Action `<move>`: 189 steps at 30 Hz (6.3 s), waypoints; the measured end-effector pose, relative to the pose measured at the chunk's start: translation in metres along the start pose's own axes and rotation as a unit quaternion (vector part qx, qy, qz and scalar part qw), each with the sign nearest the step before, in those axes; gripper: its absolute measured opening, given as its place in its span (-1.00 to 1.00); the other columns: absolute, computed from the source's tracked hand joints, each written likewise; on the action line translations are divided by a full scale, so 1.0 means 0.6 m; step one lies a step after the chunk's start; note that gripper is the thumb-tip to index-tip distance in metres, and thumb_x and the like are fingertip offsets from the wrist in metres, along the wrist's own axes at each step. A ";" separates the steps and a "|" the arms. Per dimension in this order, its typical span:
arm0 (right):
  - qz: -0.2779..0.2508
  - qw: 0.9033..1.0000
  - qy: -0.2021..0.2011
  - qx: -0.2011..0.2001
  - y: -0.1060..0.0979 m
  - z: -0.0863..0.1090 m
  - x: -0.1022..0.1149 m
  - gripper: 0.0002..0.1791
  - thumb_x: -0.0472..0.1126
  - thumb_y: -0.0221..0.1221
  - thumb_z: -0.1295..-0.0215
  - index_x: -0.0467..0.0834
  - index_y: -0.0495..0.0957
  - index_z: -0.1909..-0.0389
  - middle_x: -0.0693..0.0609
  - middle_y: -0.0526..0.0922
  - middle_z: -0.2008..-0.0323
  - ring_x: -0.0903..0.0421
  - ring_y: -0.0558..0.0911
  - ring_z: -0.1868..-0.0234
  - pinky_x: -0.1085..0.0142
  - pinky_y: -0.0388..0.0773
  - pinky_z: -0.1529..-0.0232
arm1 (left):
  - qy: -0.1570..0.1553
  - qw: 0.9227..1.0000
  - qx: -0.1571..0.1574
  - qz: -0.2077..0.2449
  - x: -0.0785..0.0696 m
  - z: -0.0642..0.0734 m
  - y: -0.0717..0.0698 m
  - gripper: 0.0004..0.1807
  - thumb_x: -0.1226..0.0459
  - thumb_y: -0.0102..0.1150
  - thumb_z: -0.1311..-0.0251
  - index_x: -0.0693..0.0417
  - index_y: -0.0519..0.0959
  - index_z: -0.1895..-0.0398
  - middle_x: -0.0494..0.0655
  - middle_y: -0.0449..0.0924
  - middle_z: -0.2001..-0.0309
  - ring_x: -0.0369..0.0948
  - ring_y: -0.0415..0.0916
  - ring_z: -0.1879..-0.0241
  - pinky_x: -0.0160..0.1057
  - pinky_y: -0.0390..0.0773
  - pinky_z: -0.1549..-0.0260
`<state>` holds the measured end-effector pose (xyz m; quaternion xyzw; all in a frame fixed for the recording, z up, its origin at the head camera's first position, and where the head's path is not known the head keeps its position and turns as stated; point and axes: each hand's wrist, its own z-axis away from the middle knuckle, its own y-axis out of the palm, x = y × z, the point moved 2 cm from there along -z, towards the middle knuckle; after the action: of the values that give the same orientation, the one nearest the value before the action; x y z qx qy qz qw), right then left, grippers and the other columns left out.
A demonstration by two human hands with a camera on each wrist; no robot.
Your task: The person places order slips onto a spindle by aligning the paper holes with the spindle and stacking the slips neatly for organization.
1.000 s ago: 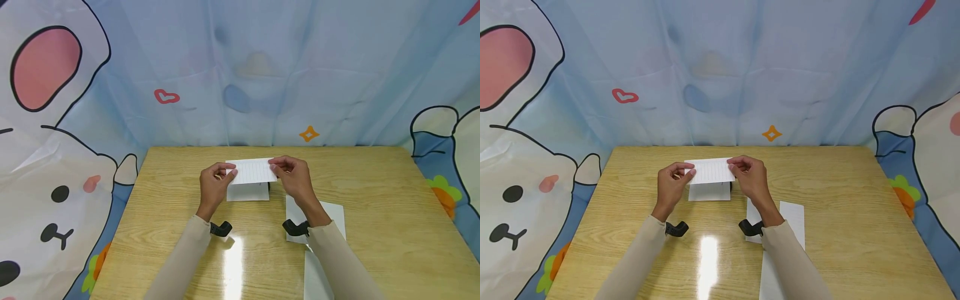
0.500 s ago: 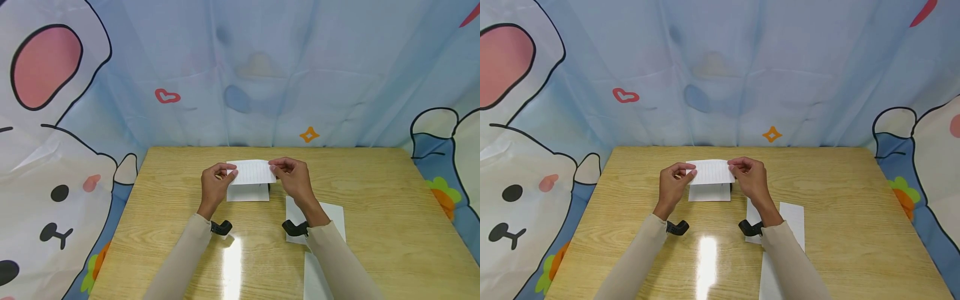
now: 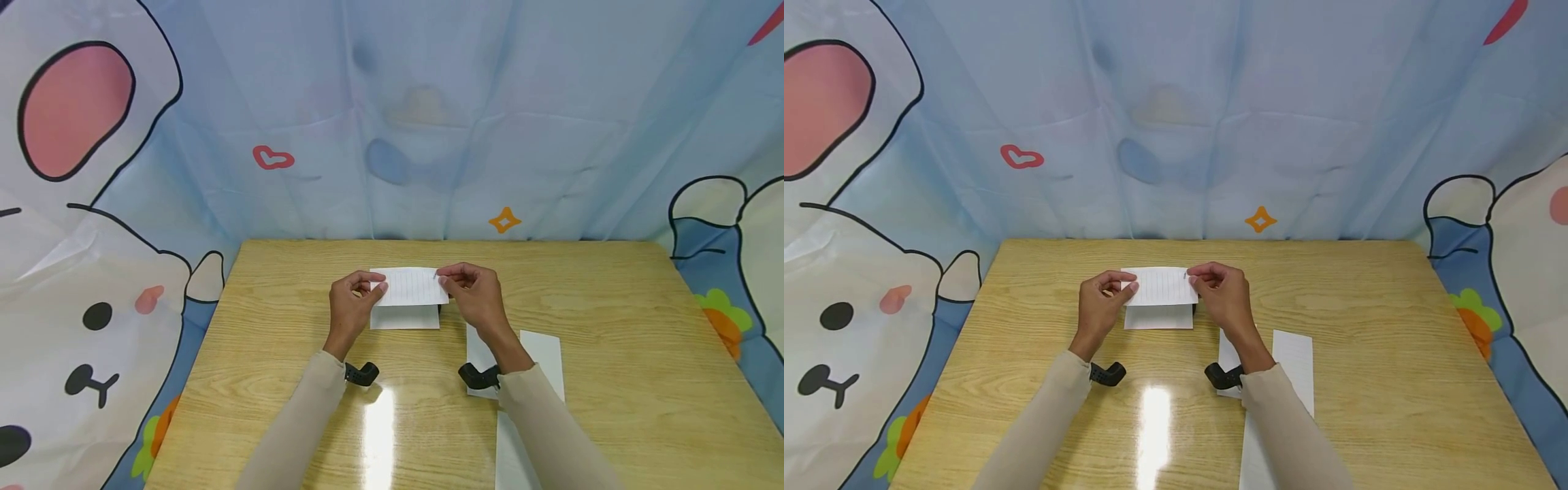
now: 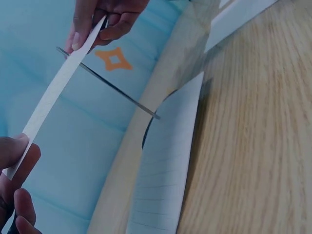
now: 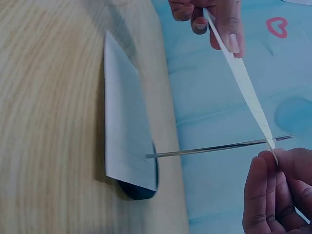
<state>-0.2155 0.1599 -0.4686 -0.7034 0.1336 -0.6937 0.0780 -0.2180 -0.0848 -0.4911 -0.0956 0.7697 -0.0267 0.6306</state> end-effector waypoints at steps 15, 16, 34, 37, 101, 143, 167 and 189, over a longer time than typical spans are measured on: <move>0.010 1.000 0.009 0.008 0.014 0.006 -0.032 -0.88 -0.30 0.34 -0.44 -0.16 0.77 0.08 -0.13 0.73 0.20 0.08 0.68 0.30 0.20 0.77 0.23 | -0.031 0.999 0.005 -0.018 0.029 0.007 0.002 -0.94 0.33 0.53 -0.23 0.06 0.83 0.25 -0.17 0.52 0.42 -0.26 0.39 0.40 -0.39 0.43 0.33; 0.011 1.000 0.013 0.008 0.014 0.007 -0.034 -0.88 -0.31 0.34 -0.44 -0.17 0.77 0.07 -0.13 0.73 0.20 0.08 0.69 0.29 0.20 0.77 0.22 | -0.030 0.999 0.006 -0.021 0.030 0.007 0.002 -0.94 0.33 0.53 -0.23 0.06 0.83 0.25 -0.17 0.52 0.42 -0.25 0.39 0.40 -0.39 0.43 0.32; 0.053 0.995 0.075 0.029 0.028 0.009 -0.068 -0.89 -0.33 0.31 -0.41 -0.20 0.74 0.12 -0.08 0.72 0.28 -0.01 0.77 0.26 0.23 0.78 0.20 | -0.034 0.995 0.032 -0.087 0.050 0.013 0.000 -0.93 0.30 0.54 -0.23 0.02 0.81 0.26 -0.16 0.49 0.42 -0.21 0.36 0.42 -0.26 0.44 0.31; 0.070 0.994 0.079 0.035 0.030 0.009 -0.072 -0.90 -0.33 0.33 -0.39 -0.21 0.74 0.13 -0.08 0.72 0.31 0.00 0.76 0.30 0.22 0.77 0.24 | -0.036 0.993 0.037 -0.107 0.053 0.014 0.001 -0.92 0.28 0.55 -0.22 0.02 0.81 0.26 -0.16 0.51 0.42 -0.22 0.38 0.41 -0.25 0.44 0.31; 0.184 0.980 0.017 0.069 0.002 0.015 -0.093 -0.86 -0.20 0.46 -0.32 -0.07 0.79 0.14 0.00 0.77 0.34 0.08 0.67 0.31 0.22 0.54 0.20 | 0.008 0.952 0.093 -0.291 0.070 0.042 0.009 -0.75 0.05 0.61 -0.15 -0.12 0.83 0.15 -0.10 0.66 0.24 -0.15 0.49 0.17 -0.20 0.48 0.16; 0.173 0.976 -0.006 0.133 -0.155 0.046 -0.128 -0.65 -0.22 0.53 -0.23 -0.14 0.75 -0.02 -0.12 0.80 -0.03 -0.08 0.72 -0.01 0.42 0.58 0.07 | 0.107 0.970 0.181 -0.126 0.029 0.180 0.167 -0.71 0.13 0.67 -0.07 -0.21 0.77 0.15 -0.35 0.82 0.23 -0.22 0.54 0.18 -0.36 0.59 0.12; 0.263 0.958 -0.020 0.114 -0.119 0.048 -0.129 -0.74 -0.39 0.53 -0.13 -0.12 0.69 0.23 -0.05 0.75 0.23 0.05 0.68 0.17 0.26 0.55 0.15 | 0.099 0.934 0.257 -0.227 0.023 0.182 0.176 -0.77 0.10 0.68 -0.05 -0.31 0.80 0.24 -0.42 0.79 0.32 -0.50 0.24 0.35 -0.55 0.29 0.33; 0.245 0.958 -0.031 0.148 -0.131 0.049 -0.117 -0.75 -0.45 0.48 -0.15 -0.12 0.68 0.24 -0.03 0.65 0.30 0.10 0.53 0.28 0.35 0.48 0.26 | 0.110 0.927 0.263 -0.244 0.020 0.182 0.175 -0.80 0.10 0.65 -0.10 -0.30 0.79 0.23 -0.42 0.75 0.34 -0.50 0.21 0.36 -0.55 0.26 0.34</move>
<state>-0.1801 0.2535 -0.5130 -0.6506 0.1956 -0.6433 0.3530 -0.1254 0.0244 -0.5421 -0.1075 0.7523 -0.3917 0.5187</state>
